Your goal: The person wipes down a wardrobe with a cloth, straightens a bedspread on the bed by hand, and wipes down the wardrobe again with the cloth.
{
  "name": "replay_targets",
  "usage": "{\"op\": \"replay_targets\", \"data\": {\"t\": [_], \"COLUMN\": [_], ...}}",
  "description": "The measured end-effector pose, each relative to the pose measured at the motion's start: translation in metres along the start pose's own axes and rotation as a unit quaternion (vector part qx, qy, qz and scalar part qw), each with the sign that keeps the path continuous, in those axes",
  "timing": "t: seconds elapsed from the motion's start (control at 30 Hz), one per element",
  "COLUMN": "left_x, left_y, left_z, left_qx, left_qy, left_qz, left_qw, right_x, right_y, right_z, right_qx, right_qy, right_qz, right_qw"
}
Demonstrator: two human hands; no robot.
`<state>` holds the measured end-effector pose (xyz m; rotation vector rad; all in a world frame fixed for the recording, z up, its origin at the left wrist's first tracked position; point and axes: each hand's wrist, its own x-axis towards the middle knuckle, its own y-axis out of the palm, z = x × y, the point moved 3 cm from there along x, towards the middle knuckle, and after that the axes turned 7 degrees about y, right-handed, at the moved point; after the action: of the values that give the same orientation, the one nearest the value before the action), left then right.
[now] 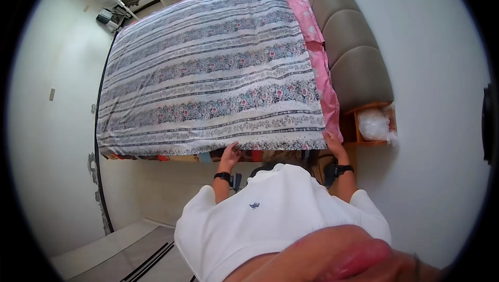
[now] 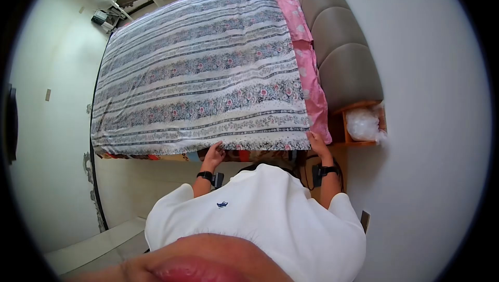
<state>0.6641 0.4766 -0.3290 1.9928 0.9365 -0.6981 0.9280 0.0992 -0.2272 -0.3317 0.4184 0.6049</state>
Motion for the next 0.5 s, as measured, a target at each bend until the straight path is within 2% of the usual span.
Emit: {"op": "replay_targets", "data": {"t": [0.03,0.07,0.1,0.13,0.17,0.2,0.23,0.27,0.33,0.37,0.43,0.47,0.5], "left_x": [-0.004,0.004,-0.003,-0.010,-0.015,0.004,-0.004,-0.028,-0.038,-0.034,-0.036,-0.040,0.010], "left_y": [0.003,-0.005,-0.003,0.002,0.000,-0.010,-0.001,0.018,0.021,0.018,0.005,0.001,-0.050], "left_z": [0.003,0.018,0.022,0.027,0.030,0.025,0.019,-0.002,-0.012,-0.010,0.010,0.018,0.057], "left_qx": [-0.013,0.069,0.069,0.139,0.207,0.035,0.034,0.017,0.004,0.002,0.188,0.228,0.361], "left_qy": [-0.014,-0.064,-0.060,-0.092,-0.121,-0.052,-0.053,-0.005,0.058,0.060,-0.086,-0.069,-0.176], "left_qz": [0.027,-0.028,-0.029,-0.024,-0.021,0.117,0.116,0.101,0.100,0.096,0.059,0.037,0.088], "left_qw": [0.999,0.995,0.995,0.986,0.970,0.991,0.991,0.995,0.993,0.994,0.977,0.971,0.912], "right_x": [0.022,0.045,0.067,0.075,0.061,0.044,0.024,0.007,-0.011,-0.008,0.001,0.039,0.042], "right_y": [-0.010,-0.021,-0.031,-0.035,-0.034,-0.032,-0.029,-0.030,-0.027,-0.026,-0.023,-0.030,-0.029], "right_z": [-0.041,-0.083,-0.123,-0.145,-0.108,-0.063,-0.013,0.013,0.045,0.040,-0.002,-0.075,-0.095], "right_qx": [-0.115,-0.234,-0.344,-0.345,-0.258,-0.164,-0.075,-0.071,0.194,0.193,0.130,0.061,0.061], "right_qy": [-0.005,-0.013,-0.023,-0.047,-0.012,0.029,0.073,0.076,0.101,0.102,0.130,0.037,0.039], "right_qz": [-0.002,-0.006,-0.010,-0.047,-0.006,0.028,0.053,0.055,0.135,0.139,0.104,0.078,0.078], "right_qw": [0.993,0.972,0.939,0.936,0.966,0.986,0.993,0.993,0.966,0.966,0.977,0.994,0.994]}}
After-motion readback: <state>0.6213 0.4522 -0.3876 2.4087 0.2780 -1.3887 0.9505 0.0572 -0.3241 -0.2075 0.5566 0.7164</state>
